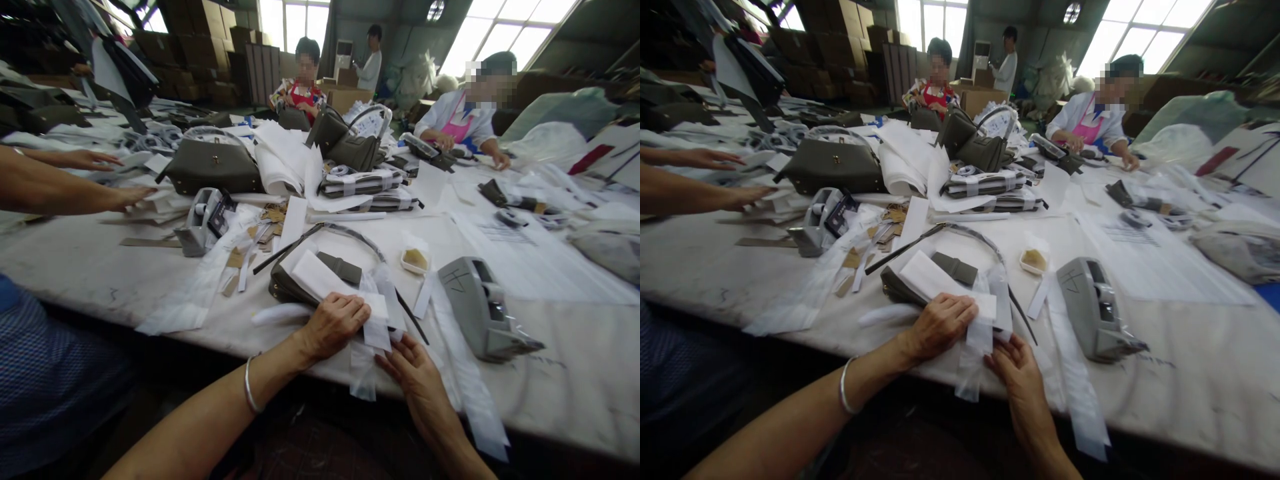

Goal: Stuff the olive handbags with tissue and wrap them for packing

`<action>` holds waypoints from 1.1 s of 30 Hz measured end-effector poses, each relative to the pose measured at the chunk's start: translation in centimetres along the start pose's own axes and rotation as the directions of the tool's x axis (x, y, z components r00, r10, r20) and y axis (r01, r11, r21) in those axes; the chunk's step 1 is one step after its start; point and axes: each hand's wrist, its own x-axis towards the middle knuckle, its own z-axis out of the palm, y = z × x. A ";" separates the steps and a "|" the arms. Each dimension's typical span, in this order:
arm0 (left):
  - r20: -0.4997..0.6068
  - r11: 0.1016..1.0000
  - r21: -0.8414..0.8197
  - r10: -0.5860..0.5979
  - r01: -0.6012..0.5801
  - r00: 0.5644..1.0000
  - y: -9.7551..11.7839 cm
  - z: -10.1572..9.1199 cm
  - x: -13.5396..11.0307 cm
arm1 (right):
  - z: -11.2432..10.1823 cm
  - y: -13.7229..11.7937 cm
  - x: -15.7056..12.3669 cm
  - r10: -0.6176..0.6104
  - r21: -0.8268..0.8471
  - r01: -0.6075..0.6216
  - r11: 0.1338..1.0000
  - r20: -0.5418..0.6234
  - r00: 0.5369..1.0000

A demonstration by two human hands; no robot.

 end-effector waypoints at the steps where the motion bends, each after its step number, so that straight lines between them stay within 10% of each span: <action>1: 0.022 1.000 -0.003 -0.004 0.004 1.000 0.0 -0.1 0.1 | -0.1 0.0 -0.1 0.017 -0.048 -0.017 0.999 0.002 1.000; 5: 0.071 1.000 -0.020 -0.014 0.016 0.997 0.0 -0.4 0.3 | -0.3 0.6 -0.7 -0.015 -0.372 0.059 0.926 0.121 0.993; 8: 0.062 1.000 -0.025 -0.009 0.010 0.998 -0.1 -0.5 0.3 | -0.1 1.5 -1.7 -0.150 -0.641 0.345 0.686 0.340 0.928; 13: 0.070 1.000 -0.018 0.004 -0.002 0.998 -0.1 -0.5 0.2 | 0.6 2.5 -3.4 -0.368 -0.620 0.782 0.059 0.715 0.594; 16: 0.060 1.000 0.014 0.018 -0.019 0.998 -0.1 -0.4 0.1 | 0.5 2.4 -3.5 -0.343 -0.537 0.833 -0.135 0.814 0.469; 26: 0.002 0.998 0.053 0.042 -0.042 0.999 -0.2 0.0 -0.2 | 1.0 1.1 -2.6 -0.495 -0.407 0.910 -0.080 0.808 0.318; 33: 0.019 0.997 0.045 0.057 -0.058 0.998 -0.2 -0.2 -0.2 | -1.0 1.4 -1.2 -0.448 -0.484 0.874 -0.044 0.791 0.416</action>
